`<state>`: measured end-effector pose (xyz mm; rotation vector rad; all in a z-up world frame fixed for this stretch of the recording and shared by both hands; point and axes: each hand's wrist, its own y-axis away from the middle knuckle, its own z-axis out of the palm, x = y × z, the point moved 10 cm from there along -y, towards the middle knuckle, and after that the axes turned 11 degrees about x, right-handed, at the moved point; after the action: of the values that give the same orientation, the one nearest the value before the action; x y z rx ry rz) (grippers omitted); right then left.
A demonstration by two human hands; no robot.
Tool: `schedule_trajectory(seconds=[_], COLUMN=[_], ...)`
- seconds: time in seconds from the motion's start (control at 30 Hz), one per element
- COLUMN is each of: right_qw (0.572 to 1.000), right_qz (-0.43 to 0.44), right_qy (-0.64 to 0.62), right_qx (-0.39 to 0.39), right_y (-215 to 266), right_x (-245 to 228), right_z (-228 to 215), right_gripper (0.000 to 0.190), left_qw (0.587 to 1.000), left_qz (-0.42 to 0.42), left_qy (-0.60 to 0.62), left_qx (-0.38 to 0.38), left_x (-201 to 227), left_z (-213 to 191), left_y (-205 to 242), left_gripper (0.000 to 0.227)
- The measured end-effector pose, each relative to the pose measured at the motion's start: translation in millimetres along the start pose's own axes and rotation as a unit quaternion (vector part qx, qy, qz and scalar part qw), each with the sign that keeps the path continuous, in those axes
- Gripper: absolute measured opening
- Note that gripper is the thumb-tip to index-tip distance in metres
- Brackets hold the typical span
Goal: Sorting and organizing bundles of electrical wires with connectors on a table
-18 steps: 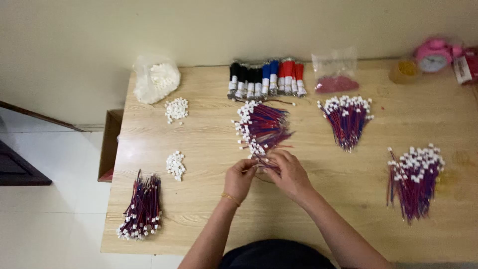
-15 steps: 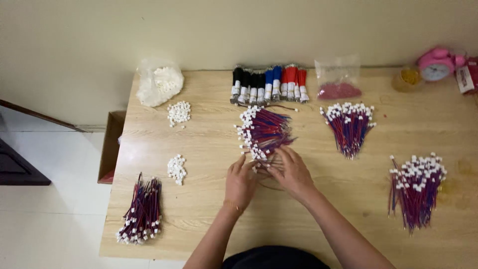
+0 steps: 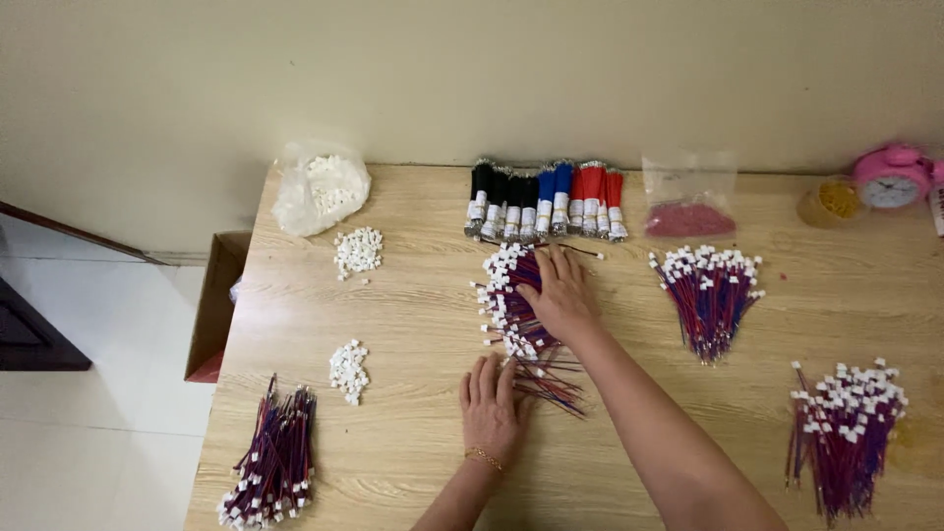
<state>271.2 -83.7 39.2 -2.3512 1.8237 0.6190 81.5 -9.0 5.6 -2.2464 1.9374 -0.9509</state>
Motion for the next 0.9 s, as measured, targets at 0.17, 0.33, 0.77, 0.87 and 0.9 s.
schedule_trajectory(seconds=[0.17,0.33,0.77,0.87,0.9], right_qw=[0.989,0.994,0.741,0.781,0.812], right_qz=[-0.09,-0.075,-0.153,-0.098,-0.064], right_qy=[0.06,0.084,-0.64,-0.606,-0.572], right_qx=[0.098,0.015,0.133,0.113,0.102], right_y=[-3.2,36.1,121.2,133.0,139.9], right_x=[7.6,5.5,-33.0,-31.0,-31.9], right_z=[32.7,48.6,-191.4,-166.1,-149.8], right_gripper=[0.071,0.072,0.063,0.067,0.071], left_qw=[1.0,0.998,0.996,0.999,0.999], left_qz=[-0.011,0.003,0.049,0.043,0.035], left_qy=[0.024,0.048,0.064,0.024,0.003], left_qx=[0.012,0.05,0.023,0.002,-0.013], left_x=[-3.0,-1.6,-28.4,-23.3,-24.5], left_z=[-0.5,-16.1,-60.6,-56.7,-56.6], left_y=[1.1,-3.2,56.7,54.5,54.8], left_gripper=[0.065,0.063,0.077,0.076,0.076])
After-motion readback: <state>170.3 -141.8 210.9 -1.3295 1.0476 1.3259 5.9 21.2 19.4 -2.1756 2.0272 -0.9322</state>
